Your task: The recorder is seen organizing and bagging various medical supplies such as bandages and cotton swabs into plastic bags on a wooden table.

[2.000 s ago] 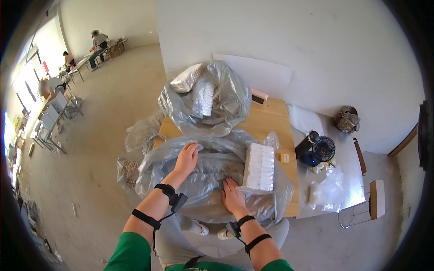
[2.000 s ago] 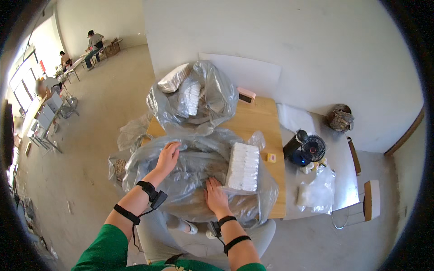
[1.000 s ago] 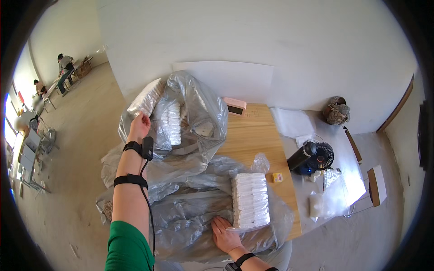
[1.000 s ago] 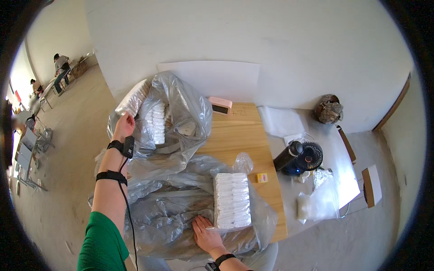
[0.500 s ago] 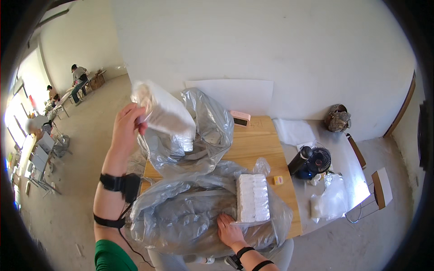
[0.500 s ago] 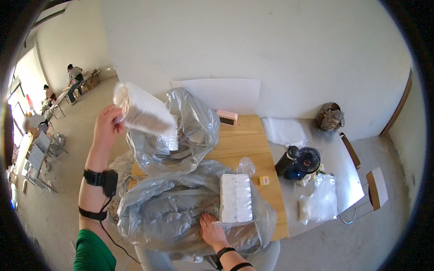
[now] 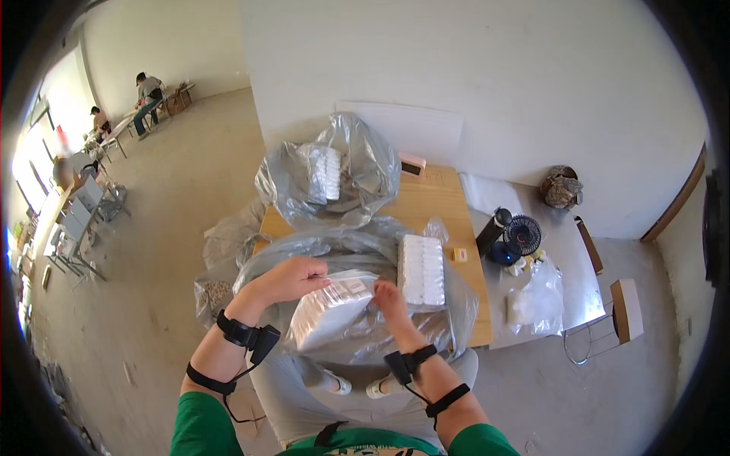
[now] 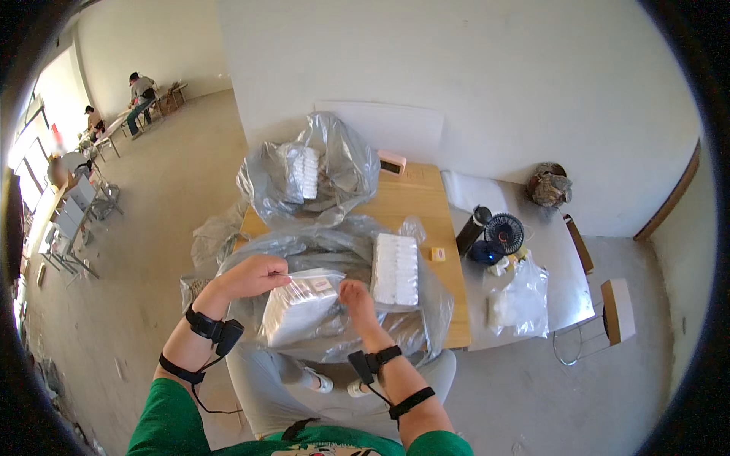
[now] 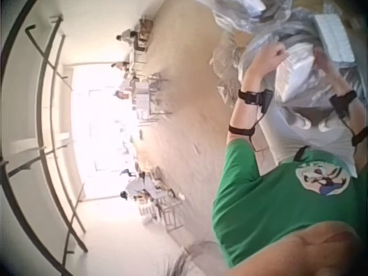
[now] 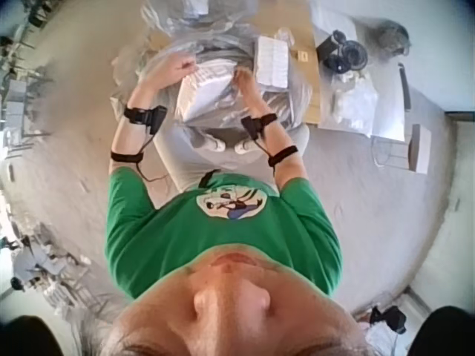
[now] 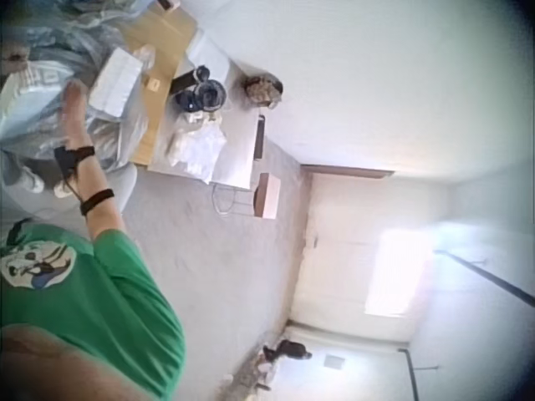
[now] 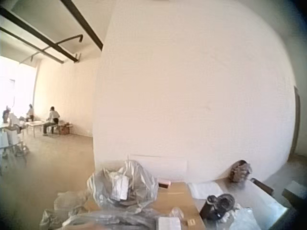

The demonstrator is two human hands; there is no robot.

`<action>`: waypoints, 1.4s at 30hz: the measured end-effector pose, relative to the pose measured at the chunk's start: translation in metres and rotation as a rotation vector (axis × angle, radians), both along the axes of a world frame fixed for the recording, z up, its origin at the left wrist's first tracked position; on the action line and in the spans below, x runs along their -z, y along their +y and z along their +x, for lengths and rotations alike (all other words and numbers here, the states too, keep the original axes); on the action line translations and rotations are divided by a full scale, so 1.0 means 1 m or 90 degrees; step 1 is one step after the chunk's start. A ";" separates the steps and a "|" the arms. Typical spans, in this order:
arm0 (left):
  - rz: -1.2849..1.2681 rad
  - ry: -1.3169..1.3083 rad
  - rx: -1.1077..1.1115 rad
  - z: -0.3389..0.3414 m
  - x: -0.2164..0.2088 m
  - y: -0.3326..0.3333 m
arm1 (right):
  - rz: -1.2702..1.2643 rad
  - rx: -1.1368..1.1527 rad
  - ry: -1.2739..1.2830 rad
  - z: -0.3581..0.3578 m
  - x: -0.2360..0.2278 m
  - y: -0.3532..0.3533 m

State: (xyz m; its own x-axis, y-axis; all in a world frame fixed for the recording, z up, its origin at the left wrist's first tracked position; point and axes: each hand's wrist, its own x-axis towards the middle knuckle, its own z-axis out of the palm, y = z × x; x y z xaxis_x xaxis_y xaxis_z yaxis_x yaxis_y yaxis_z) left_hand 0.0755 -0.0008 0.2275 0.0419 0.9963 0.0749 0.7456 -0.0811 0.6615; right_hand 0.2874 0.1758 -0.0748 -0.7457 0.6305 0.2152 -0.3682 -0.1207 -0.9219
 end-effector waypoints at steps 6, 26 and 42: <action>0.090 0.022 -0.010 0.020 -0.010 -0.006 | 0.252 0.141 -0.142 0.012 -0.212 -0.040; 0.307 -0.137 -0.292 0.018 0.065 -0.010 | 0.761 0.170 -0.344 -0.022 -0.231 -0.078; 0.060 -0.181 -0.371 0.065 0.086 0.004 | 0.464 0.224 -0.289 -0.012 -0.216 -0.108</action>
